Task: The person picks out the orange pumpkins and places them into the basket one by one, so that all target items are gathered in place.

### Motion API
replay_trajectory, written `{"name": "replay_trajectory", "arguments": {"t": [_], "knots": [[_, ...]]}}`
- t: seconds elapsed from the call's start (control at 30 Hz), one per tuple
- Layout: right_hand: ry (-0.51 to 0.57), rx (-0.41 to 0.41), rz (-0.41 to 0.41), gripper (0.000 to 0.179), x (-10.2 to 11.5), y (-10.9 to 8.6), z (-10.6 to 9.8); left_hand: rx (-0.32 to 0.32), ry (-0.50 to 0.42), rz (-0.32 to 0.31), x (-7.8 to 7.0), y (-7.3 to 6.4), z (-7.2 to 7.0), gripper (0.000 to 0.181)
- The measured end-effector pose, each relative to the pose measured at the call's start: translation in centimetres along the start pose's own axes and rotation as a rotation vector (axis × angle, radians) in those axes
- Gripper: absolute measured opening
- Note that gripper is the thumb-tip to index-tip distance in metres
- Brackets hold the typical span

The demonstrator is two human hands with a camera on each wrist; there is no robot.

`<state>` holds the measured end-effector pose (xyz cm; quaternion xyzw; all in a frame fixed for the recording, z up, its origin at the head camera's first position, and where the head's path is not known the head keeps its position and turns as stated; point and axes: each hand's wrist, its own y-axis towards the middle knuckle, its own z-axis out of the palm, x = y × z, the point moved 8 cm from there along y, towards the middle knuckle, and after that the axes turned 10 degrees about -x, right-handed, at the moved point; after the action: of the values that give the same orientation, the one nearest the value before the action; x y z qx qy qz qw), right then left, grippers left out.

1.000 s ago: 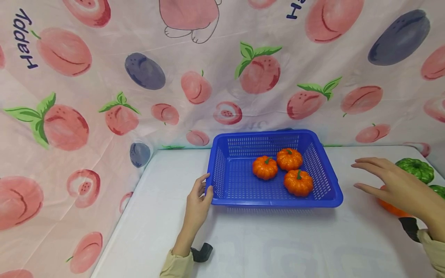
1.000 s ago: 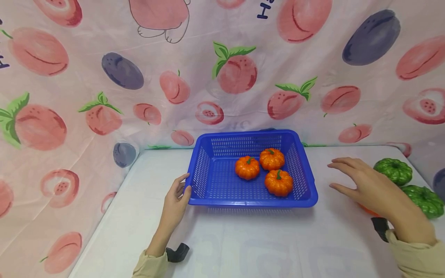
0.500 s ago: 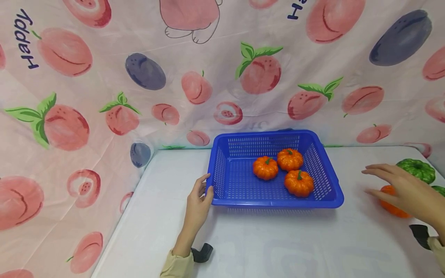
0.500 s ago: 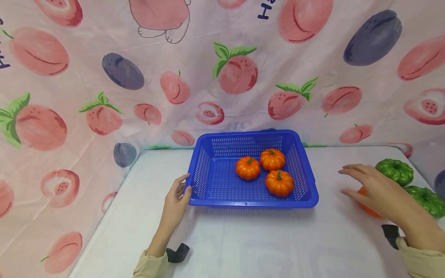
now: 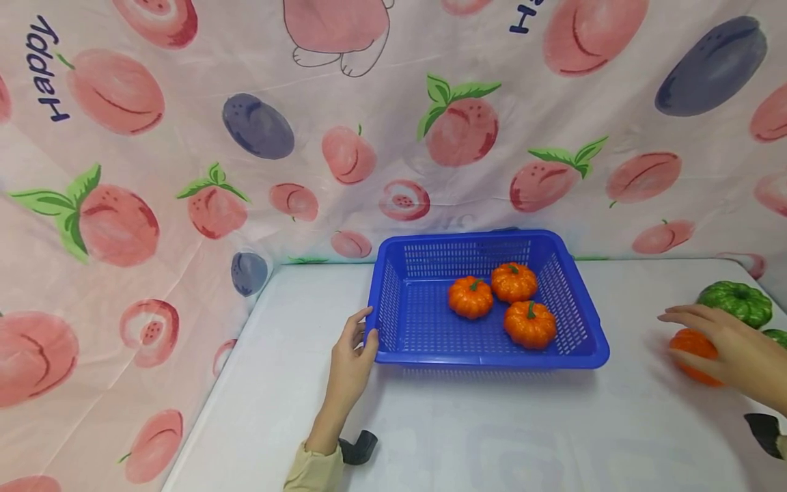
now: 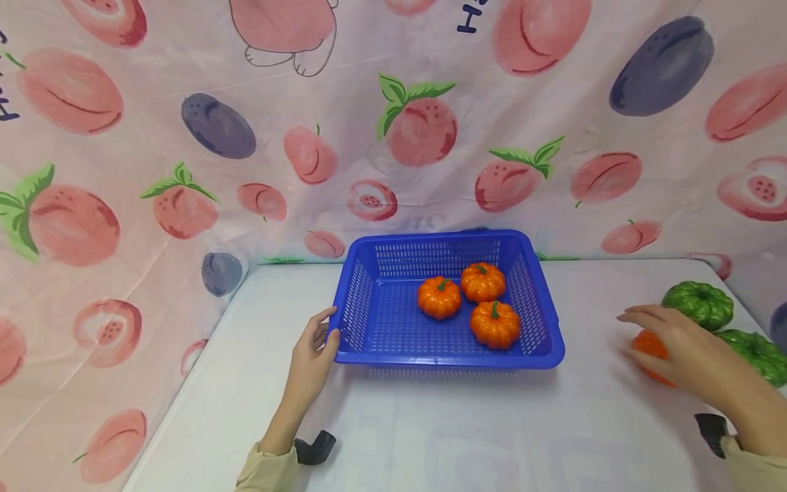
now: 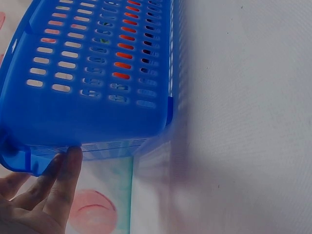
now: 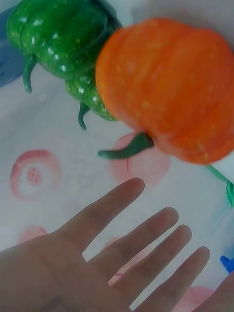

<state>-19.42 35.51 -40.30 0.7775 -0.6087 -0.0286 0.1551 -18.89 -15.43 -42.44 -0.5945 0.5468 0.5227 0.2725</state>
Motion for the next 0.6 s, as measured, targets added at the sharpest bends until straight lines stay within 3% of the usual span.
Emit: {"name": "replay_trajectory", "arguments": {"t": [0.27, 0.6], "knots": [[0.013, -0.004, 0.009, 0.052, -1.0, -0.5, 0.5, -0.007, 0.011, -0.002, 0.0, 0.0, -0.1, 0.042], [0.015, -0.087, -0.008, 0.054, -1.6, -0.9, 0.5, -0.009, 0.019, 0.003, -0.1, 0.0, -0.1, 0.042]]}}
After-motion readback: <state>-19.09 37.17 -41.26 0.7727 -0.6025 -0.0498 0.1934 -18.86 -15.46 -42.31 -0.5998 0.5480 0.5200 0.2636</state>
